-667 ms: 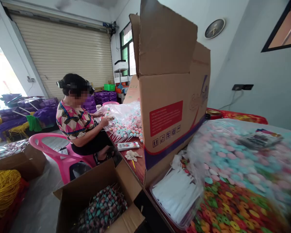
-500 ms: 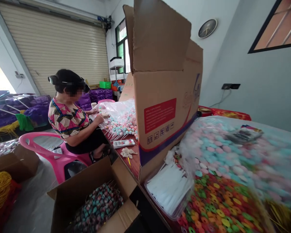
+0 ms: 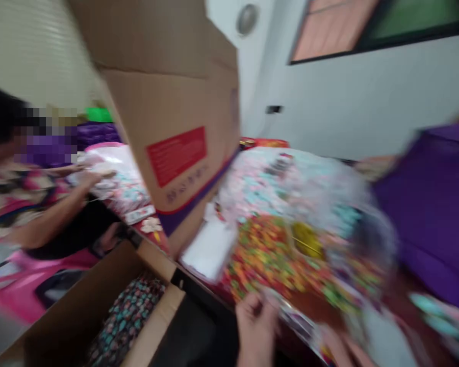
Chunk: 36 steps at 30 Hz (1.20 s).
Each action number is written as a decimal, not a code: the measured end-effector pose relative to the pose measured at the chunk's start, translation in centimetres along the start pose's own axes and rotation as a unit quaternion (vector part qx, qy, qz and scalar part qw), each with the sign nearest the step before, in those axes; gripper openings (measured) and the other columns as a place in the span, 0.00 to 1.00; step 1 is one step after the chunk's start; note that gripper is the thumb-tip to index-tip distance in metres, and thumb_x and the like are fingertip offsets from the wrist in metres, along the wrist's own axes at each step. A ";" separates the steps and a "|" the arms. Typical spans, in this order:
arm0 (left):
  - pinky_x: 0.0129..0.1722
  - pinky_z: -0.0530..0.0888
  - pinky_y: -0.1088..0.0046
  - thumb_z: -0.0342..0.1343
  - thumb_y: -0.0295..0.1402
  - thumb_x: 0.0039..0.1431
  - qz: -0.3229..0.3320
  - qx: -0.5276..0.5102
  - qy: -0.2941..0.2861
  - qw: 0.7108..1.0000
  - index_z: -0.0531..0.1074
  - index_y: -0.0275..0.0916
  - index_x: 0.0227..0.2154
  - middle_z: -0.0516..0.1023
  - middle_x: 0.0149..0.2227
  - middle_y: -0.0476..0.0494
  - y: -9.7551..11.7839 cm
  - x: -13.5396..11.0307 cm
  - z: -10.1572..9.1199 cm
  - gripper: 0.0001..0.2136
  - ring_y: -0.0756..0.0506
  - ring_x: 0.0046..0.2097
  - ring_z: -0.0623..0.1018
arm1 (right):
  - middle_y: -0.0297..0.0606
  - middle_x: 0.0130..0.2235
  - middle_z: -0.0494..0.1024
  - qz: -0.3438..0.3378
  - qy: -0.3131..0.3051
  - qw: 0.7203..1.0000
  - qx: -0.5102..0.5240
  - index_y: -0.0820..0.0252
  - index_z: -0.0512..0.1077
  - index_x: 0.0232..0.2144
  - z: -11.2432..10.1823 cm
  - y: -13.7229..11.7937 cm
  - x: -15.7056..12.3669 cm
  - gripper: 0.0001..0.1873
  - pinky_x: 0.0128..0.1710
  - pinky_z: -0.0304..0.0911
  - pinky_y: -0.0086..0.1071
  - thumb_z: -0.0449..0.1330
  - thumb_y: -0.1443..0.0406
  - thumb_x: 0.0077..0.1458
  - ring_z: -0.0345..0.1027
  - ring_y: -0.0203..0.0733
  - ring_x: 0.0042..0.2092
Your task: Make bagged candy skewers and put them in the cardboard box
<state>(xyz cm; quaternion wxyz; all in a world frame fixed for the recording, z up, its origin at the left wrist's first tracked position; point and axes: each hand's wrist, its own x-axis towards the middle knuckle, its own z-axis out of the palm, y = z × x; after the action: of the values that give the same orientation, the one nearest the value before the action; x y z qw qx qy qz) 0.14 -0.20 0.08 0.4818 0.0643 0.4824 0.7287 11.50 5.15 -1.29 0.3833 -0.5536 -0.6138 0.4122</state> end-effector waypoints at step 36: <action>0.23 0.67 0.80 0.69 0.32 0.51 -0.034 -0.052 0.055 0.997 0.73 0.36 0.32 0.74 0.26 0.53 1.7 4.3 4.0 0.10 0.53 0.25 0.73 | 0.37 0.32 0.77 -0.094 0.209 0.971 -0.073 0.59 0.75 0.31 -11.9 4.2 -1.3 0.12 0.38 0.64 0.32 0.56 0.60 0.61 0.71 0.42 0.36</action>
<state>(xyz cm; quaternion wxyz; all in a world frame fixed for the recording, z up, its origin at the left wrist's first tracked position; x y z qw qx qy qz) -0.98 5.56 1.87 0.4817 -0.0174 0.4714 0.7385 24.16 5.05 -0.84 0.4985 -0.5938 -0.5977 0.2042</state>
